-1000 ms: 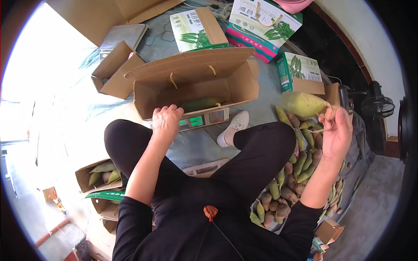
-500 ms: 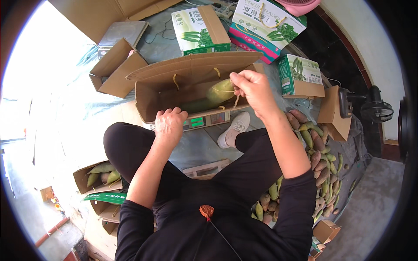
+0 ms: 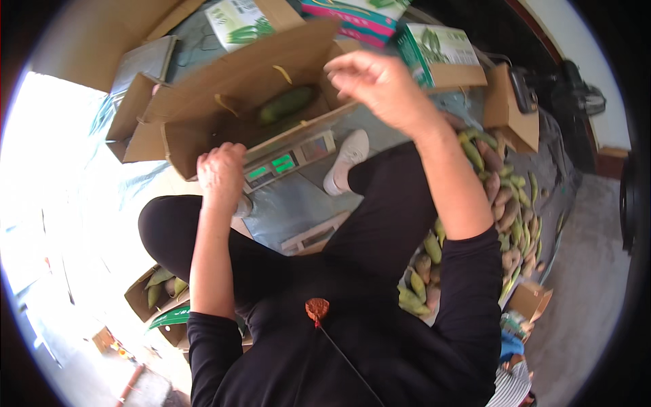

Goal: Sort tubers into boxes and weigh them on a scale.

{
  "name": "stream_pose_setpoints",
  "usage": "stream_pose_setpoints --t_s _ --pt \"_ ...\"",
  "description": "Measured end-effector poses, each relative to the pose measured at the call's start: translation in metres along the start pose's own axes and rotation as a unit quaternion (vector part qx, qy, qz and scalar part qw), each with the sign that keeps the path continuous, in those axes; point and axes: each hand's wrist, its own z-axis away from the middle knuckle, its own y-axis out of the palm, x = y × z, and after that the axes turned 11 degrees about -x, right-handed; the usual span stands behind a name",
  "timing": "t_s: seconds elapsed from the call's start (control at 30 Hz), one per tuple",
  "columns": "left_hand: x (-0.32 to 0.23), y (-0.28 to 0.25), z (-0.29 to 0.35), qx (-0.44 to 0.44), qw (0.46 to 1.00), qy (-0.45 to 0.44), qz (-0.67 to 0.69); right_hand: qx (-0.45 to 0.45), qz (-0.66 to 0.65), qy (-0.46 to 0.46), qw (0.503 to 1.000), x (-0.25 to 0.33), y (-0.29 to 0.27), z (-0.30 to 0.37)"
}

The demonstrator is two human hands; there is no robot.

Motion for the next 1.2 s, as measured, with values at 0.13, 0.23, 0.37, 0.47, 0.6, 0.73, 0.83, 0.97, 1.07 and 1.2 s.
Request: stream_pose_setpoints --t_s 0.13,0.23,0.37,0.47,0.6,0.73,0.83,0.97,1.07,1.2 --pt "0.009 0.008 -0.006 0.003 1.000 0.003 -0.010 -0.143 -0.004 0.018 0.990 -0.019 -0.066 0.054" --pt "-0.002 0.004 -0.014 0.056 0.998 -0.036 -0.001 -0.232 0.016 0.097 0.968 -0.067 -0.105 0.108" --pt "0.015 0.006 -0.010 0.062 0.998 -0.025 -0.010 -0.272 0.183 0.182 0.927 -0.169 -0.121 0.193" --pt "0.028 0.014 -0.008 0.043 0.999 -0.023 0.004 -0.240 0.279 0.225 0.902 -0.244 -0.108 0.272" --pt "0.004 0.039 -0.017 0.068 0.993 0.012 0.091 -0.120 0.414 0.266 0.862 -0.376 -0.080 0.446" --pt "0.031 0.014 -0.006 0.055 0.996 0.005 0.066 -0.115 0.299 0.449 0.834 -0.360 -0.004 0.459" --pt "0.032 0.018 -0.008 0.053 0.997 -0.003 0.059 -0.123 0.180 0.591 0.777 -0.362 0.027 0.488" --pt "0.036 0.032 -0.013 0.058 0.995 0.008 0.081 -0.069 0.156 0.598 0.783 -0.378 0.069 0.530" --pt "0.022 0.024 -0.012 0.072 0.992 -0.005 0.105 0.064 0.267 0.535 0.799 -0.372 0.088 0.535" --pt "0.022 0.010 -0.008 0.070 0.995 -0.019 0.066 0.157 0.288 0.567 0.756 -0.325 0.086 0.498"
